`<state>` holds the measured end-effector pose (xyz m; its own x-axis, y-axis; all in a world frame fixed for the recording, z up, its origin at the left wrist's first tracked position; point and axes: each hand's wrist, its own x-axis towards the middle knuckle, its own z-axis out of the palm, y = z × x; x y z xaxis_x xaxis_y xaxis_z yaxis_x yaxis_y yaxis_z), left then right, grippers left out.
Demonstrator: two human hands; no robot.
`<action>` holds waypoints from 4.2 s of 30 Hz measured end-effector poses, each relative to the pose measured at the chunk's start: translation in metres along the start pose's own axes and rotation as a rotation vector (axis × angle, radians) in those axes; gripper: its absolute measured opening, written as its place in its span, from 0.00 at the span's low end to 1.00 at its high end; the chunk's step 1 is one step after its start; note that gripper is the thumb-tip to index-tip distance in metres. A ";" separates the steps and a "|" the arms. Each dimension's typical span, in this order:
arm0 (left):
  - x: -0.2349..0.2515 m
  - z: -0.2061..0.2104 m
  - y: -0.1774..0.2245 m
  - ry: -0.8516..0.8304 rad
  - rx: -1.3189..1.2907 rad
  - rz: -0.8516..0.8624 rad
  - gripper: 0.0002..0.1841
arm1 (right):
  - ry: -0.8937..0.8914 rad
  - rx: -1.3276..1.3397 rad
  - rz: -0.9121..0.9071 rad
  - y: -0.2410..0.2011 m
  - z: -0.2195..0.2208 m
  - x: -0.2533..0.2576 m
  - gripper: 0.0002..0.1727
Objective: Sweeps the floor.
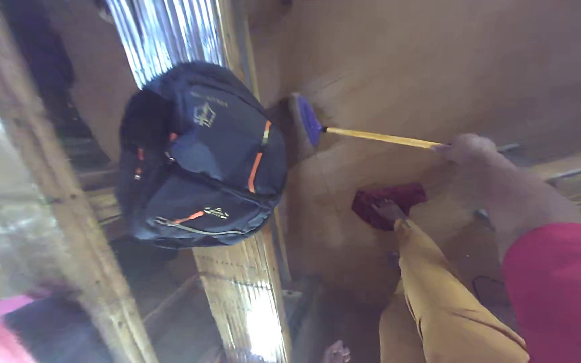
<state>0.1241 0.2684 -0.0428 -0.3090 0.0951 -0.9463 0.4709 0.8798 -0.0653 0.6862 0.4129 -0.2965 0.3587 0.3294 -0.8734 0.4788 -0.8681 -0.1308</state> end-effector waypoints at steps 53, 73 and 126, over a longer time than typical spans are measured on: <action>0.015 -0.224 0.288 -0.047 0.640 0.662 0.19 | 0.200 0.889 0.191 -0.139 -0.100 -0.367 0.15; -0.093 -0.101 0.560 -0.007 0.481 0.789 0.20 | -0.201 0.216 -0.082 -0.343 -0.310 -0.060 0.23; -0.202 0.238 1.238 -0.319 1.672 0.987 0.24 | 0.336 2.011 1.032 -0.447 -0.237 -0.315 0.26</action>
<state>0.9659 1.2274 -0.0075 0.5500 -0.0475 -0.8338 0.5914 -0.6828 0.4290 0.5491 0.7852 0.1486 0.0528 -0.4787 -0.8764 -0.9630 0.2078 -0.1715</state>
